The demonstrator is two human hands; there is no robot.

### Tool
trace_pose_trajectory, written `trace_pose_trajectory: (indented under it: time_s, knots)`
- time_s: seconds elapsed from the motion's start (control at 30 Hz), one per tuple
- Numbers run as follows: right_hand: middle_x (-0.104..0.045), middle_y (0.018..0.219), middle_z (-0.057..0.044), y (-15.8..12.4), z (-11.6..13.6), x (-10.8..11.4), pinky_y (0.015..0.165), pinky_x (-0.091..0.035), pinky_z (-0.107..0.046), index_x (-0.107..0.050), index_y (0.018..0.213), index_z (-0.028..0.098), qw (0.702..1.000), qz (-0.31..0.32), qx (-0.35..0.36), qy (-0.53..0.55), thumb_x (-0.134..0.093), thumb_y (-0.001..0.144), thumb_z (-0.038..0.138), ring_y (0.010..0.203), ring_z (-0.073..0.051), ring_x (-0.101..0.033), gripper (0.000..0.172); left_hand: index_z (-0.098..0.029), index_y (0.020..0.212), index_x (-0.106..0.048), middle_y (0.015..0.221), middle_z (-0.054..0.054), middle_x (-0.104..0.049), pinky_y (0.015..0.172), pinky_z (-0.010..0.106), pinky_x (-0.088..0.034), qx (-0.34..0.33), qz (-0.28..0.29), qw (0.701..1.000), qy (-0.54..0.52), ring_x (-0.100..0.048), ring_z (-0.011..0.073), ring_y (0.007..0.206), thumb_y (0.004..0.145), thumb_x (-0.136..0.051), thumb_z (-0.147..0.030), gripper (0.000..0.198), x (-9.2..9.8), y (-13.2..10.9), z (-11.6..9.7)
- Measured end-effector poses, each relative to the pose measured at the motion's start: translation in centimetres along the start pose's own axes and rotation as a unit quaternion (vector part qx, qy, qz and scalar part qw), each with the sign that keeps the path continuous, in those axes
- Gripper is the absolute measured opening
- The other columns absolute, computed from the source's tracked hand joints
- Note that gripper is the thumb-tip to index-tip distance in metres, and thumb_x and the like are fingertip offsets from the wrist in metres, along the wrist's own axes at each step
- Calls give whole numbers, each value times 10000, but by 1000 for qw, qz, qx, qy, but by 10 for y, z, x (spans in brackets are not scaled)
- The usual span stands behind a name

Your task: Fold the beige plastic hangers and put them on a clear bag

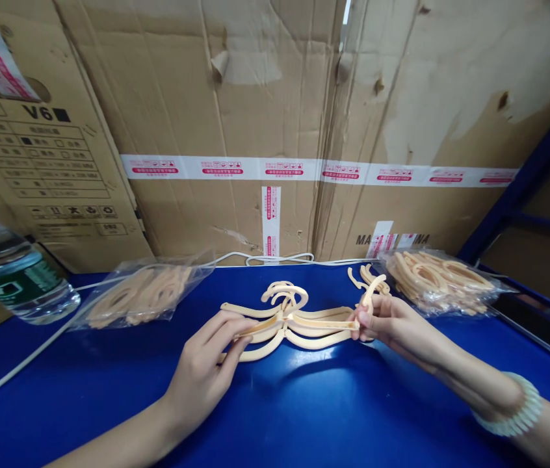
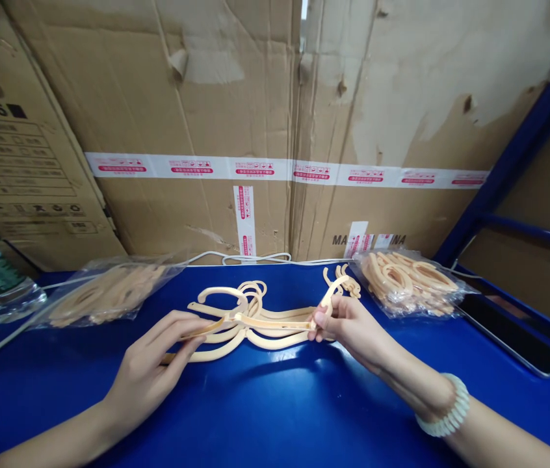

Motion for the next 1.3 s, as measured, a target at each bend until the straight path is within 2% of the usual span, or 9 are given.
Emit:
trace_pose_trajectory:
  time_s: [0.2,0.3,0.4,0.47,0.6,0.73,0.87,1.07,1.3]
  knots:
    - [-672,716,-46,-6,6,-3,655,-501,-252,-594,688,145,996,55,-27,64,-844,656,388,673,-137,-637,350,-193,1034,-612,953,28,-622,764,209,-498,21,-20,1000,-9,-609,129,887,929,-514,-76,186,4,1,4]
    - [-689,792,-63,-8,11,-1,694,-523,-237,-654,772,140,994,40,-40,91,-817,705,373,768,-150,-658,291,-192,1033,-613,952,28,-622,777,209,-493,25,-19,999,-8,-606,130,905,931,-515,-81,180,4,2,5]
    - [-704,880,-102,-10,13,1,738,-537,-243,-695,915,128,993,37,-59,97,-775,758,376,870,-175,-662,304,-188,1029,-613,956,31,-621,775,216,-494,24,-10,1000,-11,-604,135,909,930,-516,-83,174,3,2,6]
    - [-701,938,-111,-10,14,3,743,-545,-249,-694,982,127,993,31,-61,96,-752,785,357,873,-172,-660,308,-193,1035,-612,957,26,-621,765,216,-494,21,-2,1000,-16,-604,132,897,928,-513,-75,187,2,1,6]
    - [-693,984,-119,-10,12,4,704,-553,-249,-682,913,124,993,52,-56,87,-723,814,327,826,-159,-660,229,-193,1036,-610,932,16,-614,759,210,-479,0,0,1000,-12,-597,121,875,924,-512,-55,203,1,1,4]
    - [-694,880,-93,-9,13,-1,631,-538,-218,-647,818,119,992,88,-50,80,-744,791,357,744,-136,-658,259,-193,1024,-614,924,12,-608,759,202,-470,-9,4,1000,-9,-591,115,874,918,-522,-49,201,2,2,2]
    - [-683,778,-63,-8,13,-4,592,-518,-197,-612,749,120,992,91,-37,74,-797,730,370,680,-114,-646,312,-194,1018,-612,943,18,-610,779,201,-471,-12,8,1000,-8,-597,118,891,917,-523,-49,198,2,1,0]
    - [-693,760,-60,-4,10,-1,573,-501,-226,-568,715,141,999,40,1,35,-837,652,431,642,-127,-646,401,-190,1034,-607,956,34,-620,794,207,-492,-24,17,1000,4,-616,132,906,920,-508,-57,202,1,1,-3]
    - [-684,652,-38,-4,13,1,554,-491,-250,-577,728,160,997,-16,72,-24,-809,655,498,571,-132,-626,417,-201,1056,-599,956,41,-637,742,196,-530,10,34,999,-4,-641,140,882,931,-502,-111,182,0,1,-3]
Point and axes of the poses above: each hand's wrist, its own y-axis towards the middle knuckle, its own x-axis out of the back of the hand, z = x × y, the point moved 5 cm from there along y, towards the middle knuckle
